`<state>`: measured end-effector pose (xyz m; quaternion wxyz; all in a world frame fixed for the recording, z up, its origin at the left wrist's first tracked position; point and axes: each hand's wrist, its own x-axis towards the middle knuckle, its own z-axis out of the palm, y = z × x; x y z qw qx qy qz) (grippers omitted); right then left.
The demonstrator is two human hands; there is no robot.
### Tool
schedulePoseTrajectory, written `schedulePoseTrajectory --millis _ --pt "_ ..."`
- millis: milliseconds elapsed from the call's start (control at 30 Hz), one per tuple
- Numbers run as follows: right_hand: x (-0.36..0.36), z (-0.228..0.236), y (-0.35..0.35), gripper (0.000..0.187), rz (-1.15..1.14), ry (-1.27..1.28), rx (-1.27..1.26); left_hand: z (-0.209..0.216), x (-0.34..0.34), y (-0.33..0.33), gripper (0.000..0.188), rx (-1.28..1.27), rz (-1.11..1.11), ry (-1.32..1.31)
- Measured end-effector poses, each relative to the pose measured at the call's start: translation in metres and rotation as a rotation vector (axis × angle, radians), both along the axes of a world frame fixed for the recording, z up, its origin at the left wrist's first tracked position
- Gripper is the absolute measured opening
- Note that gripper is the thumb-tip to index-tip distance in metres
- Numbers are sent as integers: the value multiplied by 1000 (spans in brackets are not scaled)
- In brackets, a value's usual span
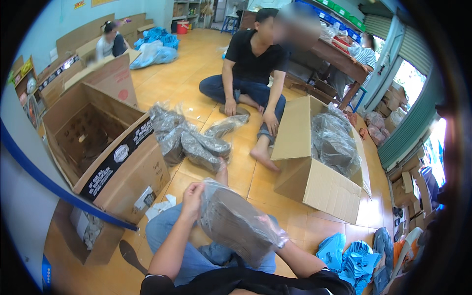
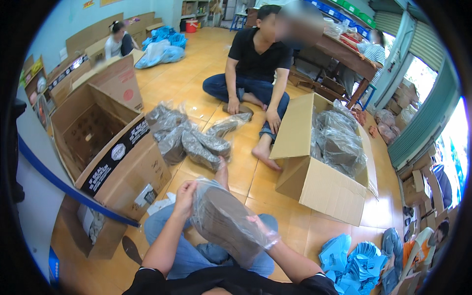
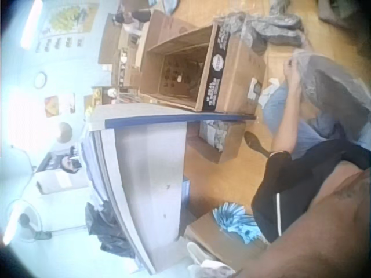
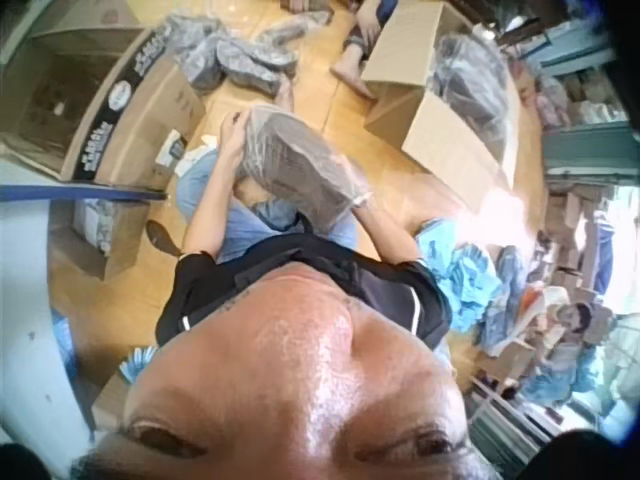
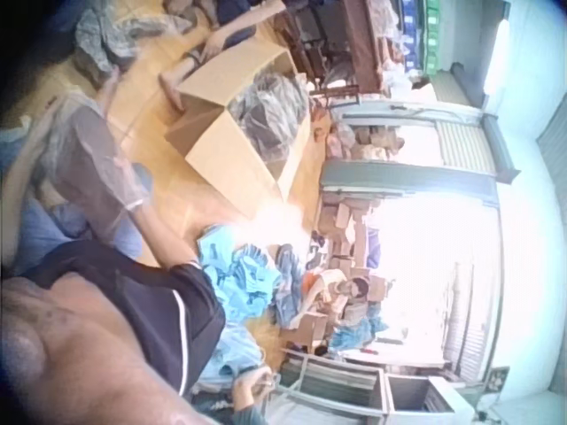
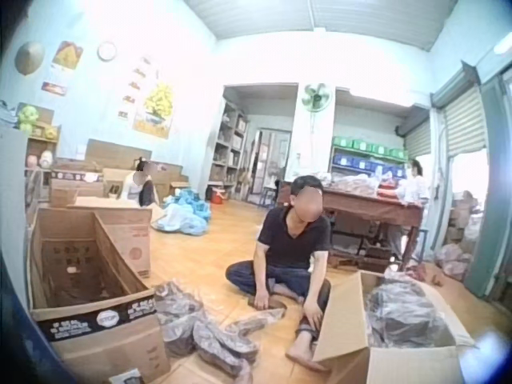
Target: The person sits on the floor and repeatedly picks up pairs of brown shoe insoles, inspects them, and places them into clear plastic bags. The person then puts the packaged insoles into a cardboard box. Other people are also sitting on the floor and performing similar packaging tasks.
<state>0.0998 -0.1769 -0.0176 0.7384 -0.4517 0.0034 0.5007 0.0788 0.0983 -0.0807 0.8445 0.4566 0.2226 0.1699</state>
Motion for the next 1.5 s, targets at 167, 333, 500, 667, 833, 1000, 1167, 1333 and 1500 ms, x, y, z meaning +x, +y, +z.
schedulePoseTrajectory --millis 167,333,500,667,833,1000,1167,1333,1500 --pt "8 -24 -20 70 -160 60 -83 5 26 28 16 60 99 -54" --pt "17 -40 -39 68 -248 154 -72 6 37 28 15 242 155 -100" --pt "9 -24 -65 75 -59 166 -70 -13 41 61 15 661 346 -86" --pt "5 -13 -96 82 -166 193 38 -63 13 141 16 587 482 178" --pt "9 -13 -104 87 -449 86 349 -127 -82 193 17 -90 187 356" --pt "20 -12 -76 73 -791 55 632 -156 -168 212 20 -116 223 449" --pt "26 -3 -40 70 -780 53 706 -177 -223 195 34 -241 270 444" --pt "34 -2 -17 71 -655 -1 733 -205 -251 161 42 -384 233 448" --pt "35 -9 -20 73 -697 -44 806 -164 -244 126 42 -204 462 497"
